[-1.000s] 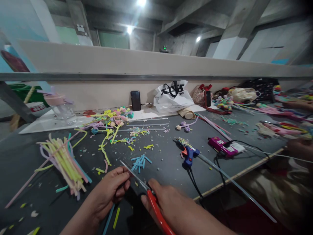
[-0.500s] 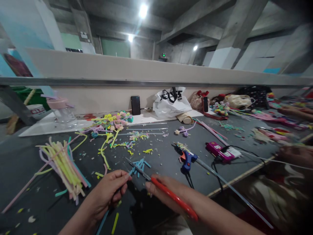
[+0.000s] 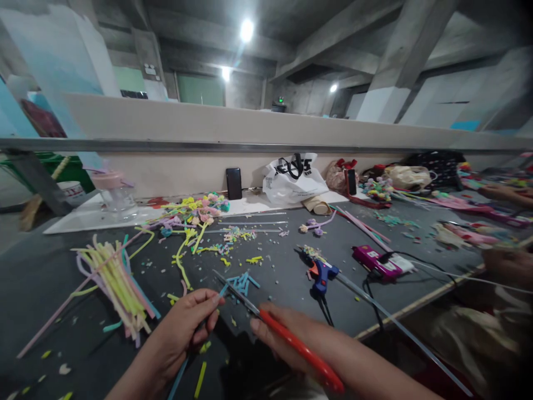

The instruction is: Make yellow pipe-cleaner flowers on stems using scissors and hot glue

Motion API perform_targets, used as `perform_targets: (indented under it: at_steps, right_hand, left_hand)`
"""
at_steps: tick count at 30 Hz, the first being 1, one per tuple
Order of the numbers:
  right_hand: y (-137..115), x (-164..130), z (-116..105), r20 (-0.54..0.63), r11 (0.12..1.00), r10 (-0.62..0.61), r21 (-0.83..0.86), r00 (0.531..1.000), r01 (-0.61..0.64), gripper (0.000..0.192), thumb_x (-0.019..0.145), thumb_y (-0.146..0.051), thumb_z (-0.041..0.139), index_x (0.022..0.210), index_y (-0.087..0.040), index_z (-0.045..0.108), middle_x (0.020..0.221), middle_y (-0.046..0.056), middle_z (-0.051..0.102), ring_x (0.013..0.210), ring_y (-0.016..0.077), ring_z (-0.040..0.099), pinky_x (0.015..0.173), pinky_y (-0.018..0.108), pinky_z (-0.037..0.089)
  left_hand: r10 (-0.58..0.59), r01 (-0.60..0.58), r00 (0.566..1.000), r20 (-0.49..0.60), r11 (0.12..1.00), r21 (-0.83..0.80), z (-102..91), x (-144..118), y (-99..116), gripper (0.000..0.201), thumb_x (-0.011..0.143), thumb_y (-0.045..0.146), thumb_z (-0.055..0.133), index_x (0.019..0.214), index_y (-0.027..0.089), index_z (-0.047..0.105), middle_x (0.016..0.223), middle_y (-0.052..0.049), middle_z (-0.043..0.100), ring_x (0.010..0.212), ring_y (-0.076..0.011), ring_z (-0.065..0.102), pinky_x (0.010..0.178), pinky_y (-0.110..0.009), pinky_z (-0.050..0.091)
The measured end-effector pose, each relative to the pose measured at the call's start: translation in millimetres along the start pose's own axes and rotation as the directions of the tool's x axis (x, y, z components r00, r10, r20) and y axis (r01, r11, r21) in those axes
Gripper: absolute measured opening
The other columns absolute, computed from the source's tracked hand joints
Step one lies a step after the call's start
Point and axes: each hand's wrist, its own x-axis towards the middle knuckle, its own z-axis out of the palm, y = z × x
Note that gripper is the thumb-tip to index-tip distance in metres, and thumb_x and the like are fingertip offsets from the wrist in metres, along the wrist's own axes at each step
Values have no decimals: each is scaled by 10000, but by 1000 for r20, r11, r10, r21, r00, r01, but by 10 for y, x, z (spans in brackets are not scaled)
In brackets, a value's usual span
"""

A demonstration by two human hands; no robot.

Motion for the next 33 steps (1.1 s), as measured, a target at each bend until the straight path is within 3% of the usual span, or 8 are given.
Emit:
perform_targets:
  at_steps: [7,11,16,22,33]
  right_hand:
    - [91,48,178,-78,981,-91,-180,993,76,367,844,-533,311,847,-229,515,695,24,621,553,136,529,479,227,308]
    - [144,61,239,-133,978,-99,-194,986,72,353,854,-522,296,871,-233,498,693,31,638,550,145,561,457,222,281]
    - [139,30,281,-141,978,-125,-187,982,98,351,855,-532,294,916,-253,497,669,19,646,528,152,576,423,217,256]
    - [75,-13,308,-126,971,-109,-224,986,78,320,852,-497,328,952,-249,504,683,39,670,557,190,620,414,225,250]
    - [-101,-56,322,-200,908,-91,-419,976,-1,267,839,-410,383,924,-220,551,677,69,680,549,232,634,395,240,243]
  left_hand:
    - [-7,7,1000,10,999,46,-5,18,-40,300,741,440,559,683,155,486,475,63,470,311,-1,245,343,-164,93]
    - [-39,39,999,2,998,44,-15,0,-46,298,728,449,569,767,157,519,488,63,475,311,-6,258,333,-159,96]
    - [-37,37,999,11,999,22,1,-10,-32,283,734,430,556,709,154,498,468,64,461,305,0,225,339,-164,98]
    - [-36,36,999,27,999,-9,6,-22,-19,236,754,382,545,825,160,514,477,66,468,316,-3,223,348,-161,90]
    - [-110,112,993,37,992,-64,17,13,-68,266,723,416,566,817,181,482,471,79,463,303,7,189,351,-159,50]
